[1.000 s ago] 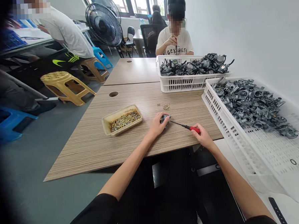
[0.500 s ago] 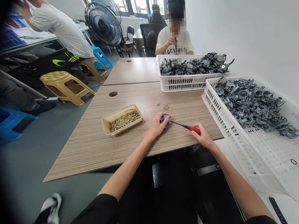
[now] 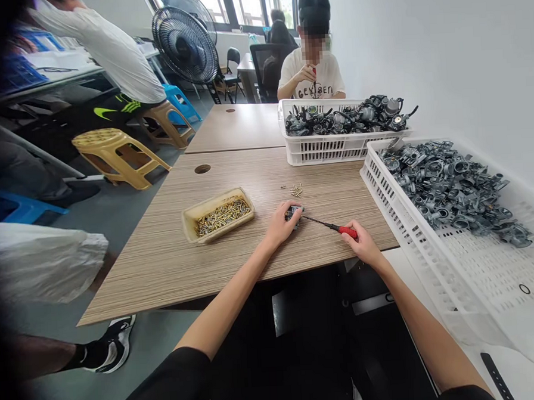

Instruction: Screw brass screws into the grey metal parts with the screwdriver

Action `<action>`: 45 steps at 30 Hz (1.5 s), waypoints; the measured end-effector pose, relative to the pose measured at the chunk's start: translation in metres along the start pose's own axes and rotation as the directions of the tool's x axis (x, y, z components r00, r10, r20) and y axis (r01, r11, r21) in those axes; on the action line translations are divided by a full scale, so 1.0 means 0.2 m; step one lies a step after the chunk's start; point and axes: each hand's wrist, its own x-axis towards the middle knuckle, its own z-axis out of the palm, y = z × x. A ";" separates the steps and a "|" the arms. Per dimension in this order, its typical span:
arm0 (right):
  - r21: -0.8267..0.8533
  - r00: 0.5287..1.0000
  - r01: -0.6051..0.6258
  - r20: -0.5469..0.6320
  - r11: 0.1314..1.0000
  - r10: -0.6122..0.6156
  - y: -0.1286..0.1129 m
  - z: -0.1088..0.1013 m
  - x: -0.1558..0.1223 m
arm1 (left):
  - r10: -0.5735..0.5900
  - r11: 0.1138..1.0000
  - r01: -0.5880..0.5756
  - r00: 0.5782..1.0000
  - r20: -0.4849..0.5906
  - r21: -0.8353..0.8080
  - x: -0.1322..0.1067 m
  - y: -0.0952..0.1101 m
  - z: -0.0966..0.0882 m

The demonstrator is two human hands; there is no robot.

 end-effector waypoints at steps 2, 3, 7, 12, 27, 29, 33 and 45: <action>-0.002 1.000 0.003 -0.002 1.000 -0.003 0.00 0.00 0.00 | 0.000 1.000 0.000 1.000 0.003 0.003 0.00 0.00 0.00; -0.001 1.000 0.003 -0.003 1.000 -0.003 0.00 0.00 0.00 | -0.002 1.000 0.002 1.000 0.004 0.002 0.00 0.00 0.00; 0.003 1.000 0.008 -0.005 1.000 -0.008 -0.01 0.00 0.00 | -0.002 1.000 0.002 1.000 0.001 -0.004 0.00 0.00 0.00; 0.000 1.000 -0.002 -0.003 1.000 0.002 0.00 0.00 0.00 | -0.005 1.000 0.005 1.000 -0.001 -0.006 0.00 0.00 0.00; 0.039 0.999 -0.033 0.023 0.999 0.032 -0.01 0.00 -0.01 | 0.003 1.000 -0.003 1.000 0.006 -0.003 0.00 -0.01 0.00; 0.024 1.000 -0.023 0.005 0.999 0.023 -0.01 -0.01 -0.01 | 0.000 1.000 0.000 1.000 0.008 0.000 0.00 -0.01 0.00; -0.012 1.000 -0.001 -0.018 1.000 0.001 0.00 -0.01 0.00 | -0.007 1.000 0.007 1.000 0.008 -0.002 0.00 -0.01 0.00; 0.000 1.000 -0.010 -0.002 1.000 0.010 0.00 -0.01 0.00 | -0.002 1.000 0.002 1.000 0.008 -0.010 0.00 -0.01 0.00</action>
